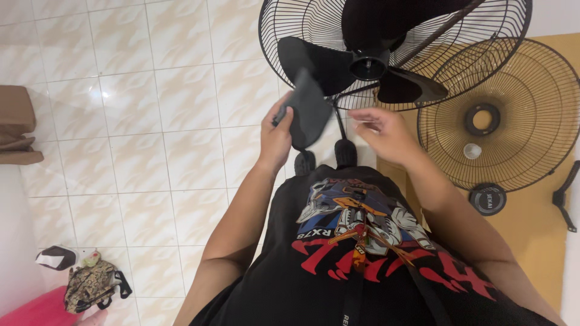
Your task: The person assembles an electric fan by attaching the fan blades to the motor hub, securing them with a nut, and then fitting the front protective cage. The person uses a yellow cloth to wipe the fan blades and motor hub during assembly.
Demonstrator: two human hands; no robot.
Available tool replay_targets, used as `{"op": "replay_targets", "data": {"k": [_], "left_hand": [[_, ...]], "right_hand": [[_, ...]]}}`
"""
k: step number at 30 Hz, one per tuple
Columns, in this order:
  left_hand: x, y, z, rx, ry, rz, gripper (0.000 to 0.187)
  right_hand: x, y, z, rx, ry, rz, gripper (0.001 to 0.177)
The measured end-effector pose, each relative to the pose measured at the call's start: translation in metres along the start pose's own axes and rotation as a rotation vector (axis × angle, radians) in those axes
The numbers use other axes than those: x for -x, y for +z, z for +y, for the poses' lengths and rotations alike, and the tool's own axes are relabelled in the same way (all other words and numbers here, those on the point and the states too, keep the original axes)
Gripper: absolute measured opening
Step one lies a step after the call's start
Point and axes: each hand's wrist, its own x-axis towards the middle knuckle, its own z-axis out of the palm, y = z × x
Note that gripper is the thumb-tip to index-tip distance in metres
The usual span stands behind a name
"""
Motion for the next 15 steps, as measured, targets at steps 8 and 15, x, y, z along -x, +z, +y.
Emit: {"op": "replay_targets", "data": {"k": [8,15], "left_hand": [[0.041,0.048,0.020,-0.983,0.773,-0.412,0.060],[0.025,0.039,0.028,-1.136,0.798,-0.304,0.074]], "right_hand": [[-0.016,0.027,0.039,-0.714,0.007,-0.190,0.049],[-0.037,0.016,0.069,-0.375,-0.191,-0.288,0.038]]}}
